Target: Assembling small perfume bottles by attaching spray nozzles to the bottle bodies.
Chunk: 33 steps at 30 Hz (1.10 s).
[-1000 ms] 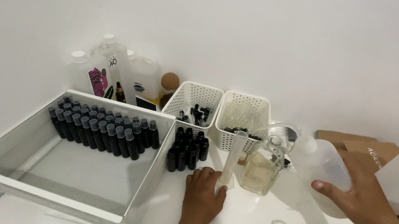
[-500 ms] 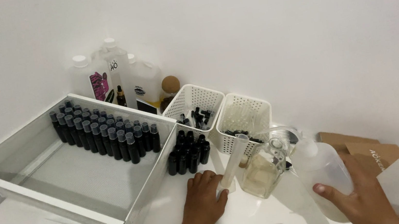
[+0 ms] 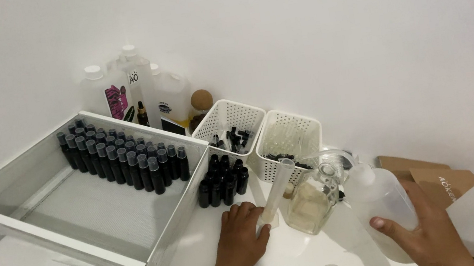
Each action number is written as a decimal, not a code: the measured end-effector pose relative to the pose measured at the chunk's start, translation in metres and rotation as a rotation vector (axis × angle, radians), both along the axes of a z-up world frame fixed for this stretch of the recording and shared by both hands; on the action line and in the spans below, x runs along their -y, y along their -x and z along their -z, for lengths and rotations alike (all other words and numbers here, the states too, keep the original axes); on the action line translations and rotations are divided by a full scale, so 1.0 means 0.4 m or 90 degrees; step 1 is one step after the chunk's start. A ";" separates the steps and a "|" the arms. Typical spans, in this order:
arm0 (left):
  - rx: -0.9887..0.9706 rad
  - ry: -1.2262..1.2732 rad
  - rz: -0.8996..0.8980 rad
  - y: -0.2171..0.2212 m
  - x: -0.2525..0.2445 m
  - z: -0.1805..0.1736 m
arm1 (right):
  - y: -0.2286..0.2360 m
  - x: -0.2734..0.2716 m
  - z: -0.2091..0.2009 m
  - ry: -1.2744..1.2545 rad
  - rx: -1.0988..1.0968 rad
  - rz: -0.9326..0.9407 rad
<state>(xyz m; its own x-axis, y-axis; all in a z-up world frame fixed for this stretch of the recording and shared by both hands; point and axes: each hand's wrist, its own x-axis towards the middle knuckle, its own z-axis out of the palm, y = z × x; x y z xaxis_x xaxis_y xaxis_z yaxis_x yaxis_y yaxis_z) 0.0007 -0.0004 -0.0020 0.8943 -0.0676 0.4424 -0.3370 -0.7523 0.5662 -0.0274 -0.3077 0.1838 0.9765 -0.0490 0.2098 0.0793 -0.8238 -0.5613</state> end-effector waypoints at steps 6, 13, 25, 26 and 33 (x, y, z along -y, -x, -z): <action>0.014 -0.009 0.000 0.000 -0.002 -0.002 | 0.003 -0.007 -0.005 -0.039 -0.007 0.009; 0.016 0.000 0.004 0.003 -0.001 -0.001 | 0.005 -0.004 -0.002 -0.024 -0.017 0.020; -0.023 -0.012 0.007 0.008 -0.002 -0.017 | 0.000 -0.001 0.011 -0.030 0.013 -0.012; -0.022 -0.011 0.008 0.008 -0.002 -0.016 | -0.001 0.000 0.011 -0.030 0.014 -0.011; -0.006 -0.003 0.007 0.006 -0.001 -0.008 | 0.009 -0.020 -0.005 -0.010 -0.015 -0.006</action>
